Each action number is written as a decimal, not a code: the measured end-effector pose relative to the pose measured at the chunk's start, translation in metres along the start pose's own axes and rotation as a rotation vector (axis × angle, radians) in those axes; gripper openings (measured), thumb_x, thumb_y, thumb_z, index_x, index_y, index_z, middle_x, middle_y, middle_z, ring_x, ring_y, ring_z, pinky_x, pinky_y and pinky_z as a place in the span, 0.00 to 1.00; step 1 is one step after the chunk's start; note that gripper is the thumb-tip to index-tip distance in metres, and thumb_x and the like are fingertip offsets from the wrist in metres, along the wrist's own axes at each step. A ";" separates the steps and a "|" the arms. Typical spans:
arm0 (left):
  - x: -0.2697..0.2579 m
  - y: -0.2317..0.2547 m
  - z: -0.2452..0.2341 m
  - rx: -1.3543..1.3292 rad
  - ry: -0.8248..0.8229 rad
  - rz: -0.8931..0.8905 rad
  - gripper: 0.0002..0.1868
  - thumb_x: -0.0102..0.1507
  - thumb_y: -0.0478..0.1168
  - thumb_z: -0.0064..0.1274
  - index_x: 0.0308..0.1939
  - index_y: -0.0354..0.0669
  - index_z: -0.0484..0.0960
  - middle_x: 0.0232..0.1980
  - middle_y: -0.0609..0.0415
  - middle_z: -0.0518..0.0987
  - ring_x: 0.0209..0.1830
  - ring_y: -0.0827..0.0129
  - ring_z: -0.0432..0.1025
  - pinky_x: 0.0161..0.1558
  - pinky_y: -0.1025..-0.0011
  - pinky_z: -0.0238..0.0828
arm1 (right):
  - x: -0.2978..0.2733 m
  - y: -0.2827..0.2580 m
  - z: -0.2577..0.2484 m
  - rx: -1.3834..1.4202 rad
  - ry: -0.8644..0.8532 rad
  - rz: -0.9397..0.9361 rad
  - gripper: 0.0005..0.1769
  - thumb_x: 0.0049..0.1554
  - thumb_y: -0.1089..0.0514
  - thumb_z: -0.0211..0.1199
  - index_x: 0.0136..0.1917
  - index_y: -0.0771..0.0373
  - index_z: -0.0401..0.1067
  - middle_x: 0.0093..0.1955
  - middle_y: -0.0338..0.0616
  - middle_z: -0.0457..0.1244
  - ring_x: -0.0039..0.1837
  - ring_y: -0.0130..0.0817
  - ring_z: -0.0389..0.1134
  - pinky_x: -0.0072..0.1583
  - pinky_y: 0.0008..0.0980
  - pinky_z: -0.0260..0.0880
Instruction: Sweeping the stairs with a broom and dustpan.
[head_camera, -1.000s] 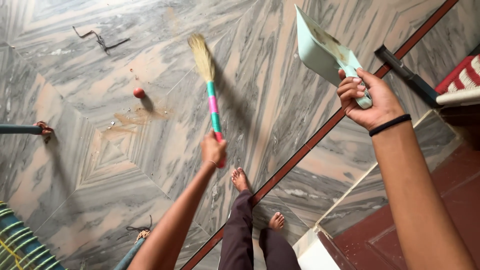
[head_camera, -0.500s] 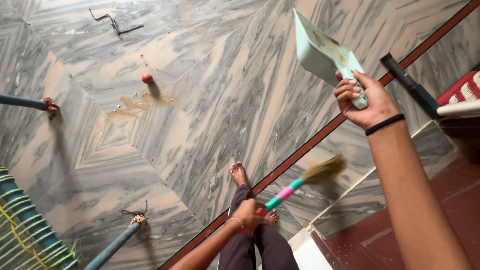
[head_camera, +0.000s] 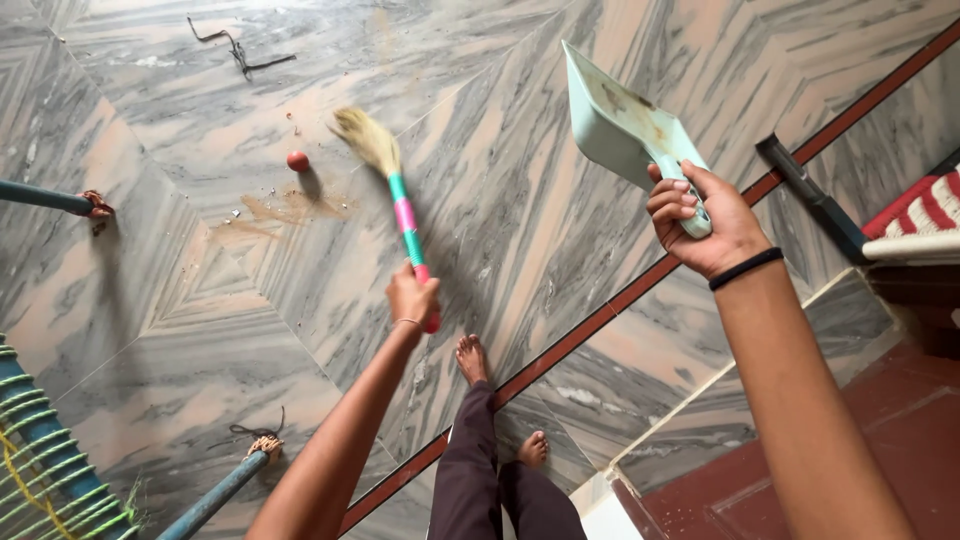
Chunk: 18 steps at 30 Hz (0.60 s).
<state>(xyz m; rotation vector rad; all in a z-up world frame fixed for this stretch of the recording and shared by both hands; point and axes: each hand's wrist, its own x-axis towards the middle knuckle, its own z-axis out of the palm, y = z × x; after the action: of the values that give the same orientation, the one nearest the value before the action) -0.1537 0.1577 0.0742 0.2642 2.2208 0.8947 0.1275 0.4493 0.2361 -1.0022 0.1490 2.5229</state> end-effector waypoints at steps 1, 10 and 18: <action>-0.017 0.018 -0.004 -0.001 0.003 -0.002 0.11 0.57 0.37 0.53 0.42 0.36 0.78 0.30 0.41 0.82 0.26 0.55 0.81 0.34 0.56 0.79 | 0.002 0.000 0.005 -0.002 -0.001 0.003 0.15 0.70 0.55 0.56 0.59 0.71 0.65 0.35 0.34 0.55 0.34 0.21 0.56 0.34 0.20 0.59; -0.097 -0.015 -0.006 0.091 -0.545 -0.048 0.37 0.54 0.30 0.57 0.69 0.52 0.74 0.38 0.48 0.84 0.20 0.64 0.76 0.23 0.63 0.76 | 0.048 0.005 0.035 0.055 0.020 0.003 0.15 0.70 0.56 0.56 0.60 0.72 0.66 0.35 0.35 0.56 0.33 0.21 0.55 0.34 0.20 0.59; 0.004 -0.070 -0.053 0.122 -0.618 -0.287 0.27 0.58 0.28 0.59 0.62 0.34 0.82 0.25 0.48 0.79 0.14 0.69 0.70 0.15 0.68 0.67 | 0.057 0.000 0.068 0.093 -0.041 0.029 0.15 0.70 0.57 0.56 0.61 0.73 0.66 0.35 0.36 0.56 0.33 0.21 0.56 0.34 0.20 0.58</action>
<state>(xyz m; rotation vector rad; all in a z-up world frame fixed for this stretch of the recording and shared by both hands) -0.1877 0.0799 0.0517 0.2324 1.6792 0.4411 0.0472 0.4855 0.2479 -0.9182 0.2674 2.5353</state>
